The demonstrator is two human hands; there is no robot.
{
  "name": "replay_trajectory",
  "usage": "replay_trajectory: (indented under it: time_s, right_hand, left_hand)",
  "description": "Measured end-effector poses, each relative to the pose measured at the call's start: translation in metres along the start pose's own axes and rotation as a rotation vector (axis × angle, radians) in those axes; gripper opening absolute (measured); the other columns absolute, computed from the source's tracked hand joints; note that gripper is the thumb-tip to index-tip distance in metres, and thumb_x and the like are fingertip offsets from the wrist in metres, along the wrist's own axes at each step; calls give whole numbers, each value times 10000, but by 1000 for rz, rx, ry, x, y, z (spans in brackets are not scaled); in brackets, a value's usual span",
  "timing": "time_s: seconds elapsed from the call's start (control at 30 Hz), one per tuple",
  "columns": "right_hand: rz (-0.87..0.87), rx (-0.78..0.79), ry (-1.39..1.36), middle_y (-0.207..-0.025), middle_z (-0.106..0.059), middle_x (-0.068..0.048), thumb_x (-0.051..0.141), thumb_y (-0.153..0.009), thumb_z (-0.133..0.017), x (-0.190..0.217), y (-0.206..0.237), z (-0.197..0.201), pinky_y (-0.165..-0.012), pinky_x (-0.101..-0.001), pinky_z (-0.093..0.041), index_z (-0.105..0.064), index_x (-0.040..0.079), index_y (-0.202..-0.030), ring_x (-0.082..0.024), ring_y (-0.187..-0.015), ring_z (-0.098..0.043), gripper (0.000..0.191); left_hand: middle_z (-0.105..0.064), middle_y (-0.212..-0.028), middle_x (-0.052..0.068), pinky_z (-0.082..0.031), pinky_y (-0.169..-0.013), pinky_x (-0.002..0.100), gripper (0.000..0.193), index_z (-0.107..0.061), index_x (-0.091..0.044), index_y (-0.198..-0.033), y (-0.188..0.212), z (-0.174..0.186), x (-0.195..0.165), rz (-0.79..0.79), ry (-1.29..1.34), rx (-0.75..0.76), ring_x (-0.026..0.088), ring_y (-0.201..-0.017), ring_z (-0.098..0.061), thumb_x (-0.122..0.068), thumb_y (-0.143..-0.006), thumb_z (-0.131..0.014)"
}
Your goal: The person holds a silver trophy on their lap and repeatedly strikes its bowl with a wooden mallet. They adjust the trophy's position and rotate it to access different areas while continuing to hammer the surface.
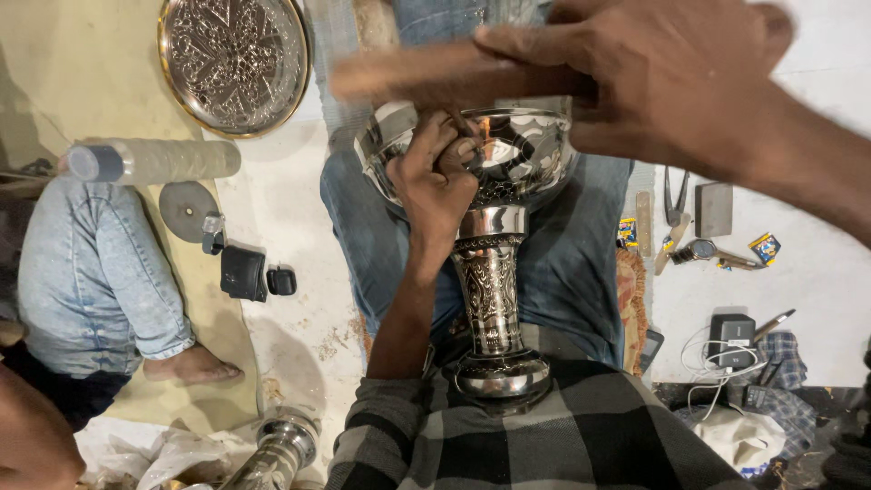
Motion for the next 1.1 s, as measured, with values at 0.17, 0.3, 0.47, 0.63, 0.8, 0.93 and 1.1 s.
replay_trajectory:
  time_s: [0.17, 0.3, 0.47, 0.63, 0.8, 0.93, 1.1]
  right_hand:
    - [-21, 150, 141, -933, -657, -22, 167, -826, -740, -7, 6, -14, -555, -326, -457, -542, 229, -1586, -144, -639, -539, 789]
    - [-59, 161, 108, -1005, -683, -28, 191, -761, -767, -10, 13, -22, -565, -336, -481, -539, 251, -1578, -160, -628, -577, 850]
    - [-151, 105, -106, -1069, -697, -61, 112, -803, -725, -15, 20, -24, -507, -336, -485, -517, 246, -1584, -174, -578, -590, 820]
    - [-101, -126, -156, -934, -649, -93, 109, -862, -730, -16, 24, -18, -579, -320, -505, -504, 175, -1631, -190, -617, -581, 804]
    - [-144, 11, -93, -953, -677, -69, 80, -752, -725, -21, 34, -30, -524, -321, -493, -522, 212, -1595, -171, -582, -599, 877]
    - [-146, 85, 45, -944, -684, -66, 84, -721, -745, -18, 45, -35, -409, -360, -415, -560, 228, -1541, -189, -544, -581, 852]
    - [-150, -5, -257, -914, -638, -70, 32, -802, -684, -12, 56, -18, -516, -332, -418, -526, 127, -1565, -174, -605, -559, 784]
  left_hand:
    - [-749, -919, 122, -586, -741, 262, 300, -644, 44, -1055, -3, 1, -4, 29, -59, 24, 128, -817, -742, 173, -853, -463]
    - [-729, -952, 130, -600, -845, 279, 353, -627, 55, -1104, -4, 2, -10, -28, 97, 54, 157, -948, -754, 181, -842, -428]
    - [-760, -940, 128, -597, -706, 257, 290, -663, 23, -1044, -8, 4, -9, -31, -72, 82, 150, -848, -771, 146, -864, -472]
    - [-762, -943, 128, -607, -772, 283, 358, -676, 22, -1096, -10, 4, -9, -14, 8, 144, 168, -841, -759, 132, -846, -445]
    - [-728, -922, 146, -591, -770, 318, 353, -689, 10, -1132, -11, 7, -15, -76, -53, 195, 185, -812, -745, 123, -855, -502]
    - [-734, -895, 134, -580, -722, 307, 355, -709, 2, -1066, -17, 8, -12, -77, -86, 250, 197, -755, -735, 117, -815, -485]
    - [-736, -923, 126, -618, -797, 343, 308, -683, 3, -990, -21, 8, -9, -166, -52, 335, 245, -838, -774, 110, -794, -471]
Point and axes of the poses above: each hand's wrist, its own y-axis away from the middle knuckle, its own z-axis out of the back of the hand, x = y × z, the point moved 3 cm from there along -y, towards the middle knuckle
